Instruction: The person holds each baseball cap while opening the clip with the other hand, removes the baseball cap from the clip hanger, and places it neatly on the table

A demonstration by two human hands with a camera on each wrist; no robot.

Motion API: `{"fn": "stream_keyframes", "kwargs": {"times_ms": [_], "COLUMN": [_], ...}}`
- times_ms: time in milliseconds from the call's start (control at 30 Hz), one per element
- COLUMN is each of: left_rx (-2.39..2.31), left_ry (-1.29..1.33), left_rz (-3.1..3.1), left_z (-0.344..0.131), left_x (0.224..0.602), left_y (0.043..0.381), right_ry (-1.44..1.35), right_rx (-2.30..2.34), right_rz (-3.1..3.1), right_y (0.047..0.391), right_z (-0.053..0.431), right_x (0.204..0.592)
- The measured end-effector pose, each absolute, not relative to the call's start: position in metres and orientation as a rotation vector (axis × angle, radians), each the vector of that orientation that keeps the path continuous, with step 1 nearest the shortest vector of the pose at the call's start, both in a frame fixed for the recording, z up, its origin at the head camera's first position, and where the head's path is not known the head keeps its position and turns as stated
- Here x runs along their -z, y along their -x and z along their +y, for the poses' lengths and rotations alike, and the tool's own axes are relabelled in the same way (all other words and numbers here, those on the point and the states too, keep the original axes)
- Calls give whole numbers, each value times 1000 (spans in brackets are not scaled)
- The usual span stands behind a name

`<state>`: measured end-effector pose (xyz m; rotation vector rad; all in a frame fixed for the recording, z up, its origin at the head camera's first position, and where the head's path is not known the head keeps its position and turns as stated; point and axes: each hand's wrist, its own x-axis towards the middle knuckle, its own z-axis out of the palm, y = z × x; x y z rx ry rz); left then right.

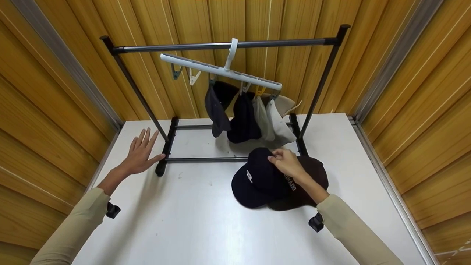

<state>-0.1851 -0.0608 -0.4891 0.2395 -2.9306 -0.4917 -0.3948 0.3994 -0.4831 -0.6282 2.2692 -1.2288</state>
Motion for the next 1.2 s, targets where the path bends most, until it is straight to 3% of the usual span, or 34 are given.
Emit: {"fn": "stream_keyframes", "kwargs": {"times_ms": [633, 1200], "left_rx": [491, 500], "left_ry": [-238, -222], "left_rz": [-3014, -3003], "left_z": [-58, -57], "left_x": [492, 494], "left_y": [187, 188], "right_ry": [419, 476], "right_rx": [1176, 1142], "right_rz": [2121, 2171], "right_y": [408, 407], "right_z": [454, 463], "right_x": [507, 504]}}
